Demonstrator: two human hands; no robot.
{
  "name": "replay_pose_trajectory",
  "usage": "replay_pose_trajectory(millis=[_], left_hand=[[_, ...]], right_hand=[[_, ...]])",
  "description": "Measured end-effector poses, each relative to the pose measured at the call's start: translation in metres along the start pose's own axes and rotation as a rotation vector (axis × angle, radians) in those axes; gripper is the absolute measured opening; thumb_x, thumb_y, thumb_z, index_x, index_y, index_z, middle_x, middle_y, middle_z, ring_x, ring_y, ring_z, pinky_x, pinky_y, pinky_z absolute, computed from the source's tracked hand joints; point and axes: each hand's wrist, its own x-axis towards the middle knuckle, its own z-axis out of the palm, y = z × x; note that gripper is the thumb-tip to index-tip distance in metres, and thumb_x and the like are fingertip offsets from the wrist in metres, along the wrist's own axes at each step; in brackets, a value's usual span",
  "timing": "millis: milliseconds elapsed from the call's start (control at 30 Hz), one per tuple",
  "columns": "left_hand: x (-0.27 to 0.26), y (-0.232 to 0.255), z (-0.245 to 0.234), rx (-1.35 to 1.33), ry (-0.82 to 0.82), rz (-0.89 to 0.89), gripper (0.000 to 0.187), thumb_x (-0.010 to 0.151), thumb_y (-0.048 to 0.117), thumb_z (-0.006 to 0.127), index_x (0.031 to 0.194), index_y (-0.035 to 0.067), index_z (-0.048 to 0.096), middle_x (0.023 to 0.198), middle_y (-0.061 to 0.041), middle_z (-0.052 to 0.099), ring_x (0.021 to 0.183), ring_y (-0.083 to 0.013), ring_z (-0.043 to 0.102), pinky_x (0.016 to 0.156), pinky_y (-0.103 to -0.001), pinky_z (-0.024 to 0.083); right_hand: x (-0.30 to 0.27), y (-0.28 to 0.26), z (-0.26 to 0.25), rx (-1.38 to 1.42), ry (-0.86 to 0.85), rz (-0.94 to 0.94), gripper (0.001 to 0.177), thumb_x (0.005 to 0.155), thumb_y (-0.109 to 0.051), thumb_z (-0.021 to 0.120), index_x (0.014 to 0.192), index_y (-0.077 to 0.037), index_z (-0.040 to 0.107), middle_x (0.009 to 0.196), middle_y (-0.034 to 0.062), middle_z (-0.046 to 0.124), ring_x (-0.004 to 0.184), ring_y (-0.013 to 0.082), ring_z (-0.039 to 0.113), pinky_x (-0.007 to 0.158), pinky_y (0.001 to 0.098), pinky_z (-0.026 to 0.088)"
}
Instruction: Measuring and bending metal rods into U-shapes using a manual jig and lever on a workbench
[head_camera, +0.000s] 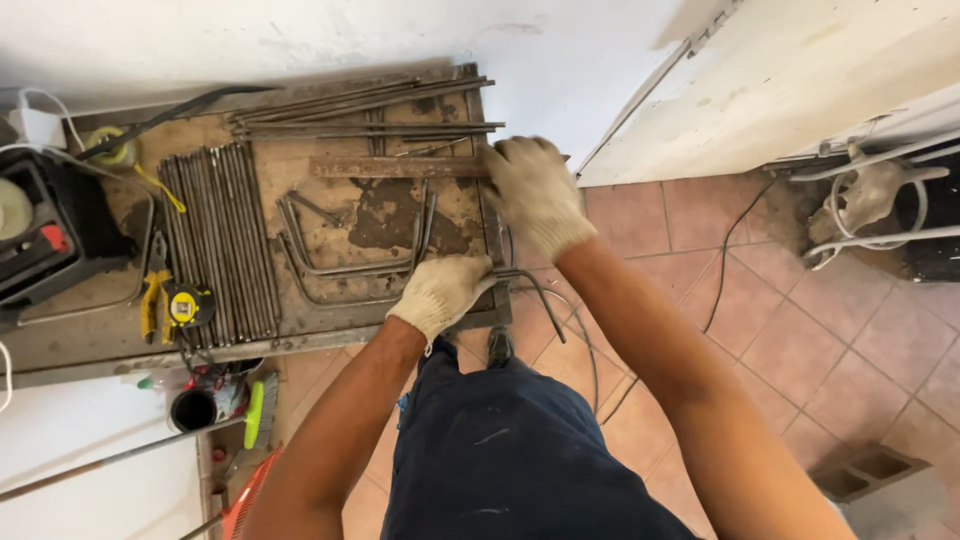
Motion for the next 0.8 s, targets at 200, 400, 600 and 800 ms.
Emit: replay_pose_trajectory(millis=[200, 400, 600, 800], left_hand=[[0.002, -0.004, 0.006, -0.122, -0.045, -0.048, 0.031, 0.1, 0.045, 0.052, 0.105, 0.019, 0.07, 0.095, -0.013, 0.076, 0.097, -0.0354, 0.075, 0.084, -0.051, 0.059], [-0.002, 0.0, 0.008, -0.109, 0.03, -0.07, 0.031, 0.098, 0.044, 0.056, 0.1, 0.017, 0.071, 0.086, -0.011, 0.076, 0.091, -0.0353, 0.075, 0.08, -0.049, 0.059], [-0.029, 0.004, -0.026, -0.192, -0.066, -0.271, 0.037, 0.099, 0.051, 0.051, 0.101, 0.019, 0.07, 0.097, -0.01, 0.076, 0.1, -0.0319, 0.073, 0.088, -0.05, 0.058], [-0.044, -0.007, -0.024, -0.435, -0.066, -0.496, 0.048, 0.098, 0.053, 0.049, 0.12, 0.015, 0.066, 0.121, -0.018, 0.073, 0.119, -0.0391, 0.066, 0.103, -0.055, 0.05]], right_hand=[[0.053, -0.01, 0.047, 0.084, -0.345, 0.303, 0.031, 0.087, -0.024, 0.071, 0.113, -0.009, 0.066, 0.092, 0.0165, 0.071, 0.086, 0.0405, 0.074, 0.074, 0.0499, 0.061], [-0.021, -0.027, -0.038, 0.254, -0.564, 0.672, 0.048, 0.089, -0.06, 0.057, 0.12, -0.023, 0.06, 0.107, 0.0089, 0.071, 0.108, 0.0345, 0.071, 0.092, 0.0514, 0.058], [-0.144, 0.024, -0.093, 0.405, -0.531, 0.565, 0.047, 0.091, -0.039, 0.061, 0.127, -0.01, 0.053, 0.107, 0.0294, 0.071, 0.101, 0.052, 0.067, 0.088, 0.068, 0.052], [-0.205, 0.003, -0.058, 0.314, -0.667, 0.589, 0.052, 0.094, -0.046, 0.056, 0.141, -0.026, 0.046, 0.113, 0.0131, 0.075, 0.105, 0.037, 0.072, 0.09, 0.0546, 0.06]])
